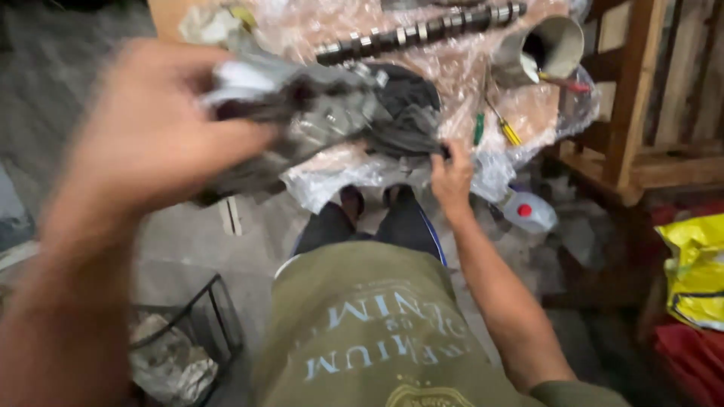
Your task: Cleaning and inspecting engine components including a camshaft and rocker arm assembly using a cloth
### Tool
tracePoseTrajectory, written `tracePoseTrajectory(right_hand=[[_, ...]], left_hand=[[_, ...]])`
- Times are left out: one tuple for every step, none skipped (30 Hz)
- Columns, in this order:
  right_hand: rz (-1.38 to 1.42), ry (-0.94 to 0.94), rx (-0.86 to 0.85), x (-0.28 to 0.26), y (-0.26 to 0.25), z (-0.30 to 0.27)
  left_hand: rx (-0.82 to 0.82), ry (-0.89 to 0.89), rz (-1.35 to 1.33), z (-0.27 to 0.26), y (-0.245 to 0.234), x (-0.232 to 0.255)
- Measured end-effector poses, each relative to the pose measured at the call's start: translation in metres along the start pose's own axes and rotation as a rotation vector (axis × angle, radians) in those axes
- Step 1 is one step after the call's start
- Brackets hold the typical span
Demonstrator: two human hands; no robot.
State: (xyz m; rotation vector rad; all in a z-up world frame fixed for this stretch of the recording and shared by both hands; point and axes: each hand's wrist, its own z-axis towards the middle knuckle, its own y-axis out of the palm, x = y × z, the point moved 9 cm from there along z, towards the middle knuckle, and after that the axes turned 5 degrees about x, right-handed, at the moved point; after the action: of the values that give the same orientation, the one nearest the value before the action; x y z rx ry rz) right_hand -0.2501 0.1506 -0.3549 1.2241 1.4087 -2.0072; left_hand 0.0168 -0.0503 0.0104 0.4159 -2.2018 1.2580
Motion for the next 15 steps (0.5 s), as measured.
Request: tracePoseTrajectory(right_hand=[[0.006,-0.005,0.006,-0.010,-0.014,0.000],[0.080,0.136,-0.002,-0.009,-0.026,-0.001],[0.154,0.272,-0.011,-0.009,-0.038,0.000],[0.160,0.261,-0.005,-0.012,-0.037,0.010],[0.301,0.283,0.027,-0.013,-0.044,0.010],[0.443,0.307,0.060,-0.014,-0.050,0.009],[0.454,0.293,0.053,0.001,-0.040,0.013],[0.418,0.275,0.011,0.016,-0.027,0.018],[0.363,0.278,-0.033,0.033,-0.024,0.011],[0.356,0.284,-0.041,0.005,-0.037,0.009],[0.261,0.351,-0.086,-0.014,-0.044,0.016],[0.166,0.418,-0.129,-0.034,-0.052,0.022],[0.177,0.413,-0.135,-0.040,-0.063,0.025],[0.274,0.313,-0.096,-0.055,-0.078,0.032],[0.336,0.233,-0.059,-0.064,-0.112,0.026]], left_hand=[[0.006,0.005,0.006,-0.011,-0.008,-0.001],[0.042,0.005,0.003,-0.023,-0.019,-0.002],[0.082,0.008,-0.003,-0.034,-0.032,-0.002],[0.092,0.016,0.000,-0.029,-0.034,0.001],[0.086,0.115,0.016,-0.030,-0.031,0.011],[0.080,0.213,0.031,-0.033,-0.028,0.020],[0.098,0.211,0.037,-0.028,-0.026,0.025],[0.079,0.032,0.153,-0.021,-0.021,0.014],[0.036,-0.153,0.256,-0.018,-0.012,0.001],[0.028,-0.161,0.249,-0.019,-0.007,-0.007],[0.062,-0.148,0.270,-0.015,-0.005,-0.011],[0.096,-0.136,0.292,-0.011,-0.003,-0.016],[0.105,-0.142,0.299,-0.007,-0.007,-0.022],[0.130,-0.084,0.323,-0.003,-0.010,-0.023],[0.126,-0.025,0.319,-0.001,0.001,-0.025]])
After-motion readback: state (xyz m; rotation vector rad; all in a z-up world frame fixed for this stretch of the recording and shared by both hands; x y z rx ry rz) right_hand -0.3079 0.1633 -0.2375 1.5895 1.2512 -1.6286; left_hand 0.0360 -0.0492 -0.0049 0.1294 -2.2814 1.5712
